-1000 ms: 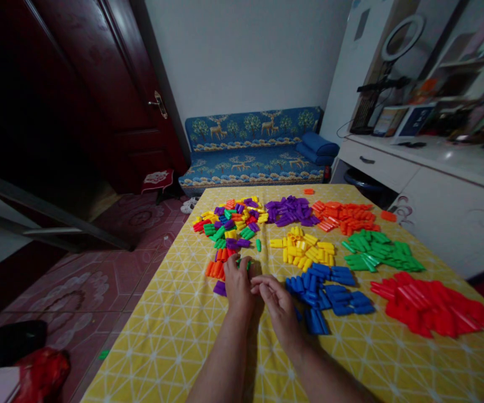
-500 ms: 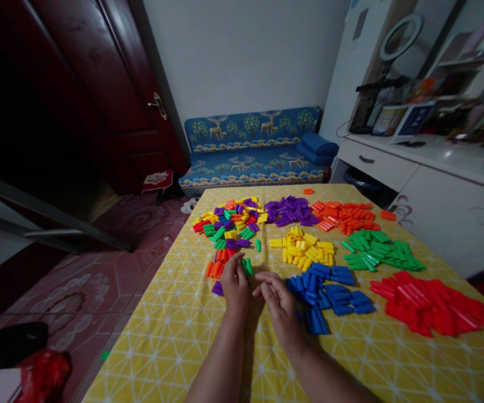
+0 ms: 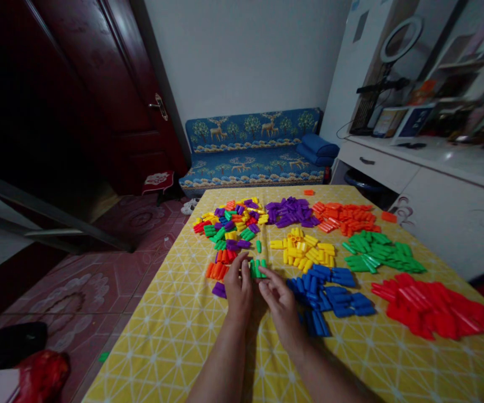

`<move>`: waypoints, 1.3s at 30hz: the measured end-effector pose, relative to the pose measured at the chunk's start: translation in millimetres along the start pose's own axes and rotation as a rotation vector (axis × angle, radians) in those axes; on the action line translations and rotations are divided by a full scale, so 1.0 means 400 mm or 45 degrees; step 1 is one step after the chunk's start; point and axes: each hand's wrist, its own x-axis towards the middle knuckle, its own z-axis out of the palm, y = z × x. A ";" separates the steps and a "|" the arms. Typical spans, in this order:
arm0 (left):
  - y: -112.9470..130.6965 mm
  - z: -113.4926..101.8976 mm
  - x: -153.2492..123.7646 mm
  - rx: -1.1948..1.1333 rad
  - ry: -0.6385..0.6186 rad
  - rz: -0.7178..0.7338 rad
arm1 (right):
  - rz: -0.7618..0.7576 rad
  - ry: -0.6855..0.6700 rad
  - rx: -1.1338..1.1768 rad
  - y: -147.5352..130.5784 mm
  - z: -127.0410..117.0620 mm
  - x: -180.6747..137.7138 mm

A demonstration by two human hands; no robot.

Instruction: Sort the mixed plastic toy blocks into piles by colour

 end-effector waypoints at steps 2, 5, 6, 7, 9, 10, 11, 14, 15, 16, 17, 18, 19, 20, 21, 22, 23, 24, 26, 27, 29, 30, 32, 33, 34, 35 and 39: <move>-0.002 0.001 0.003 0.048 0.049 0.037 | 0.082 0.068 0.235 -0.006 0.002 0.005; -0.007 0.002 0.005 0.107 0.071 0.110 | 0.160 0.146 0.429 0.002 0.008 -0.001; -0.009 0.003 0.006 0.118 0.071 0.122 | 0.178 0.153 0.418 0.008 0.011 -0.006; -0.011 0.003 0.006 0.126 0.071 0.126 | 0.190 0.152 0.376 0.015 0.014 -0.012; -0.015 0.003 0.006 0.136 0.071 0.126 | 0.186 0.125 0.235 0.028 0.022 -0.023; -0.018 0.003 0.007 0.140 0.065 0.130 | 0.168 0.106 0.162 0.033 0.027 -0.027; -0.021 0.002 0.007 0.145 0.057 0.139 | 0.145 0.084 0.102 0.035 0.031 -0.029; -0.031 0.001 0.009 0.174 0.032 0.178 | 0.066 0.044 0.007 0.033 0.040 -0.028; -0.034 0.000 0.009 0.190 0.029 0.194 | 0.036 0.044 -0.007 0.031 0.042 -0.026; -0.035 -0.001 0.009 0.210 0.027 0.210 | 0.012 0.049 -0.020 0.029 0.043 -0.024; -0.034 -0.001 0.009 0.237 0.028 0.229 | -0.008 0.052 -0.033 0.027 0.043 -0.023; -0.032 -0.002 0.009 0.272 0.026 0.253 | -0.022 0.052 -0.047 0.027 0.042 -0.022; -0.029 -0.002 0.011 0.316 0.018 0.284 | -0.027 0.048 -0.059 0.028 0.041 -0.022; -0.025 -0.002 0.014 0.371 -0.001 0.315 | -0.025 0.042 -0.069 0.030 0.040 -0.023; -0.021 -0.002 0.021 0.438 -0.023 0.346 | -0.019 0.037 -0.078 0.033 0.038 -0.024; -0.017 -0.001 0.030 0.517 -0.049 0.374 | -0.012 0.036 -0.085 0.036 0.038 -0.024; -0.015 0.000 0.042 0.604 -0.076 0.398 | -0.005 0.037 -0.087 0.040 0.037 -0.025; -0.014 0.002 0.057 0.697 -0.099 0.415 | 0.001 0.043 -0.077 0.044 0.038 -0.025; -0.018 0.005 0.092 0.880 -0.128 0.428 | 0.019 0.035 -0.027 0.050 0.040 -0.025; -0.022 0.005 0.109 0.962 -0.146 0.426 | 0.032 0.025 0.006 0.051 0.042 -0.024; -0.033 0.002 0.137 1.092 -0.193 0.411 | 0.055 0.001 0.061 0.050 0.045 -0.023; -0.039 -0.002 0.147 1.136 -0.225 0.402 | 0.060 -0.005 0.076 0.048 0.047 -0.023; -0.048 -0.015 0.156 1.176 -0.297 0.391 | 0.055 -0.009 0.095 0.041 0.049 -0.022; -0.051 -0.023 0.156 1.177 -0.333 0.392 | 0.049 -0.012 0.103 0.037 0.050 -0.022; -0.053 -0.031 0.154 1.167 -0.367 0.399 | 0.047 -0.018 0.106 0.034 0.050 -0.022; -0.054 -0.040 0.150 1.149 -0.398 0.412 | 0.047 -0.022 0.105 0.030 0.050 -0.022; -0.052 -0.072 0.125 1.015 -0.442 0.458 | 0.063 -0.023 0.097 0.028 0.051 -0.022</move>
